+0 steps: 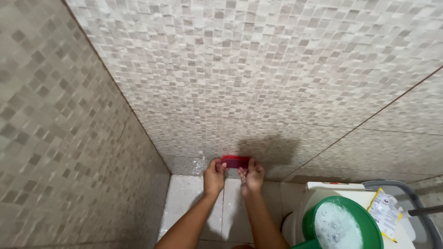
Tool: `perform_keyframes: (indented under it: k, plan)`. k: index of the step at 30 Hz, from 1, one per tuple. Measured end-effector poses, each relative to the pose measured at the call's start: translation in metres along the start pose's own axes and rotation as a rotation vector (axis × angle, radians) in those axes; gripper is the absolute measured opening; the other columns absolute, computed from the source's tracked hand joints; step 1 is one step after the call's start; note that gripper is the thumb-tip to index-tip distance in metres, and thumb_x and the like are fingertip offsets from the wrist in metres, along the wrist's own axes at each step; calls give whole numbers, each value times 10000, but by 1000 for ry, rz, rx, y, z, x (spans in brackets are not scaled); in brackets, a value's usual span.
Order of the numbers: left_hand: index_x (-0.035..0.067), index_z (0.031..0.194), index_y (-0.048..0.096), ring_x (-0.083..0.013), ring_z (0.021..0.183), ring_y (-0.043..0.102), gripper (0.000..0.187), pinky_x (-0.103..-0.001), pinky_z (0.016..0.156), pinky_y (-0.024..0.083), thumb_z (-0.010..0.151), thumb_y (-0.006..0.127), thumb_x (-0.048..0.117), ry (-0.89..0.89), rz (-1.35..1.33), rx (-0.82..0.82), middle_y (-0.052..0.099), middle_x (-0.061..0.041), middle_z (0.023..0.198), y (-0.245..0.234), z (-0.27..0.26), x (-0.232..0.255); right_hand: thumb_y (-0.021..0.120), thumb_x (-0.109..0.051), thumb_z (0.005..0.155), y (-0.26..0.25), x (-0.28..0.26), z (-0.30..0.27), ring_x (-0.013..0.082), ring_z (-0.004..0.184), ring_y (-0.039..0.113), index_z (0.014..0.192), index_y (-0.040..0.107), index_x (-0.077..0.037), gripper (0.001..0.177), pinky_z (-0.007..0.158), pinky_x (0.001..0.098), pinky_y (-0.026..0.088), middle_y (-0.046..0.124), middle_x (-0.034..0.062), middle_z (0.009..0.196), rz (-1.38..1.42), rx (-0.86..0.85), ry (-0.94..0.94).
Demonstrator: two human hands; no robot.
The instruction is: Scrubbing bathroom wall tiles using a red brush and soapy water from a scoop.
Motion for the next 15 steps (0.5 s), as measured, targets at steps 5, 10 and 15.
perform_keyframes:
  k: [5, 10, 15]
  plan:
    - [-18, 1076, 690, -178, 731, 643, 200, -308, 666, 569, 934, 759, 104, 108, -2, 135, 721, -127, 815, -8, 1, 6, 703, -185, 916, 15, -2, -12, 225, 698, 661, 1198, 477, -98, 371, 633, 363, 602, 616, 101, 975, 162, -21, 1]
    - [4, 1117, 670, -130, 761, 733, 201, -291, 685, 574, 964, 674, 133, 267, -85, 96, 773, -91, 852, -22, -27, 156, 706, -172, 971, 78, -99, -73, 203, 774, 670, 1194, 492, -82, 322, 652, 336, 602, 635, 104, 1062, 194, -141, -313]
    - [4, 1113, 666, -171, 781, 757, 206, -330, 687, 612, 972, 659, 155, 439, -185, 97, 774, -127, 897, -31, -38, 230, 700, -194, 1014, 96, -138, -90, 242, 762, 650, 1204, 431, -70, 352, 657, 350, 589, 628, 149, 1075, 240, -274, -418]
Point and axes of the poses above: each hand's wrist, its own z-axis towards the middle knuckle, its own y-axis out of the palm, x = y × z, the point moved 2 cm from there along z, towards the middle knuckle
